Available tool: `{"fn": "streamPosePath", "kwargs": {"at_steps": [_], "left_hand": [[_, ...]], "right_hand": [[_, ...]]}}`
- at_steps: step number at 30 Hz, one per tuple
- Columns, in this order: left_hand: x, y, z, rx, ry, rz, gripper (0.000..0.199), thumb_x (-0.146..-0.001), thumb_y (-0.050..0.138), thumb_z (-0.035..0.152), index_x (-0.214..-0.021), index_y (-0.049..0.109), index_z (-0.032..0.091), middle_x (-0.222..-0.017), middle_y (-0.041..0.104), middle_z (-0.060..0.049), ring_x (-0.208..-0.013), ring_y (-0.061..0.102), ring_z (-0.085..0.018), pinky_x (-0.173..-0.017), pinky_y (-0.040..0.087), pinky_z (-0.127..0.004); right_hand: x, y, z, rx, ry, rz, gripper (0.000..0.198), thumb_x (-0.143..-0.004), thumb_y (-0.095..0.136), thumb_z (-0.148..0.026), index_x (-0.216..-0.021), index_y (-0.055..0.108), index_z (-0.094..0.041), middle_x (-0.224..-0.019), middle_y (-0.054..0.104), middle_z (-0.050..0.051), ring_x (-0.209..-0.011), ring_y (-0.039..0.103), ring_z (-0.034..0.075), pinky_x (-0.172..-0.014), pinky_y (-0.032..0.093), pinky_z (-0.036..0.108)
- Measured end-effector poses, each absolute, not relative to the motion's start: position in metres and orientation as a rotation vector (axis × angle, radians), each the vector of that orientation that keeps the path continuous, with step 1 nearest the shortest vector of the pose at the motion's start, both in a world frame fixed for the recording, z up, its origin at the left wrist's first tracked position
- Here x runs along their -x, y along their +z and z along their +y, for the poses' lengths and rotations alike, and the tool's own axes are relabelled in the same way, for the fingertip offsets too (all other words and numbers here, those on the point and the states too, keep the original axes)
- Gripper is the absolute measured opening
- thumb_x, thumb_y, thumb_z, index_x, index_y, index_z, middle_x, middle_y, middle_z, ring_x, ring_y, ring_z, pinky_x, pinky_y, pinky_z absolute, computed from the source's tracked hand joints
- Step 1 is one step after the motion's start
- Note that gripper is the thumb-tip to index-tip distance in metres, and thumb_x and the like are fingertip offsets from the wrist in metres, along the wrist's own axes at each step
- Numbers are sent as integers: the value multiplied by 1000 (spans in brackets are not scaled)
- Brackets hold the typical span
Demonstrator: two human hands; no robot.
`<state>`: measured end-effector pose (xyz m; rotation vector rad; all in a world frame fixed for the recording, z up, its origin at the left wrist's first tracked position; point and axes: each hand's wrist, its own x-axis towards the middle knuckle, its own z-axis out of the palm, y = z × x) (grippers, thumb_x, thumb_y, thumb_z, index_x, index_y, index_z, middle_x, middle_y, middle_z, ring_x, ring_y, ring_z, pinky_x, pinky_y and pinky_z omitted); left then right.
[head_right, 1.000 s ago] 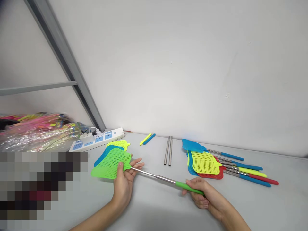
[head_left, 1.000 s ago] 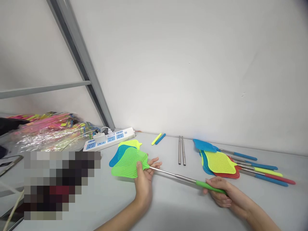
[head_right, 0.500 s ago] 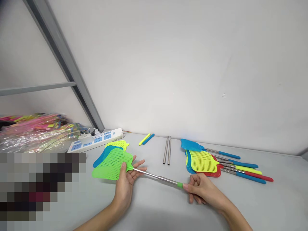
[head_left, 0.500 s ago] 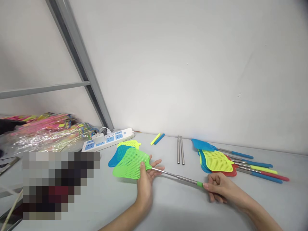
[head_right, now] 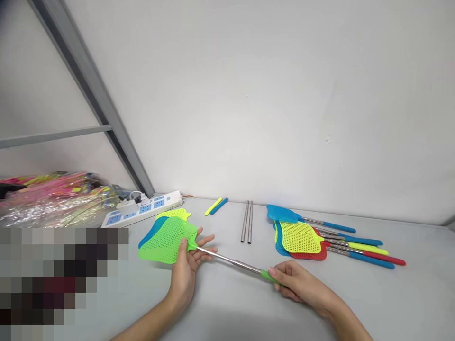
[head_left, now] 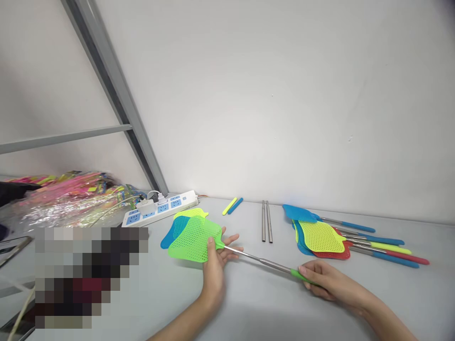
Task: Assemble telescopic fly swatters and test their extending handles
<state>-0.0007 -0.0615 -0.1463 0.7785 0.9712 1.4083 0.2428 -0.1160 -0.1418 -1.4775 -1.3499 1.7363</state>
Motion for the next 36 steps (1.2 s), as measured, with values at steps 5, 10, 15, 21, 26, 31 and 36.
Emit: {"fn": "streamPosePath", "kwargs": {"at_steps": [5,10,15,21,26,31,36], "left_hand": [[4,-144,-53,-770,1375,994,52,-78,38,49,-113,45,12,-100,62,-14,-68,62,-21,-58,44,-28],[5,-143,-53,-810,1384,1019,52,-78,39,49,-114,45,13,-100,62,-14,-68,62,-19,-52,45,-25],[2,-145,-58,-852,1344,1022,52,-78,39,50,-116,43,14,-100,62,-15,-62,60,-17,-45,44,-24],[-2,-146,-61,-849,1312,990,56,-78,38,51,-119,40,13,-97,62,-16,-59,59,-17,-45,44,-24],[-2,-149,-62,-830,1298,1022,57,-79,36,51,-119,40,11,-93,64,-17,-58,59,-17,-46,44,-24],[-2,-147,-62,-801,1263,1011,56,-78,38,50,-120,39,13,-96,63,-16,-58,60,-17,-45,44,-24],[0,-143,-61,-736,1249,1009,53,-78,41,45,-121,37,13,-97,62,-16,-56,61,-17,-45,44,-25]], "right_hand": [[-237,-141,-113,1462,1581,-1456,32,-61,66,-40,-69,44,-17,-60,33,-6,-52,27,7,-44,18,20],[-232,-142,-113,1551,1389,-1387,35,-62,64,-42,-61,39,-18,-56,34,-6,-52,29,8,-45,20,20],[-239,-144,-113,1491,1517,-1301,33,-61,64,-43,-61,45,-16,-53,48,-3,-42,25,5,-40,14,22],[-240,-148,-116,1314,1773,-1281,38,-74,47,-47,-65,54,-11,-60,62,8,-35,28,3,-39,15,22],[-236,-145,-117,1310,1783,-1326,47,-77,39,-52,-61,56,-10,-54,61,8,-33,25,3,-39,16,22],[-238,-142,-115,1390,1779,-1316,34,-68,56,-47,-67,51,-14,-57,54,-1,-37,19,2,-37,8,22],[-233,-136,-116,1408,1713,-1280,34,-61,67,-38,-71,42,-18,-59,40,-8,-38,23,1,-37,10,20]]}}
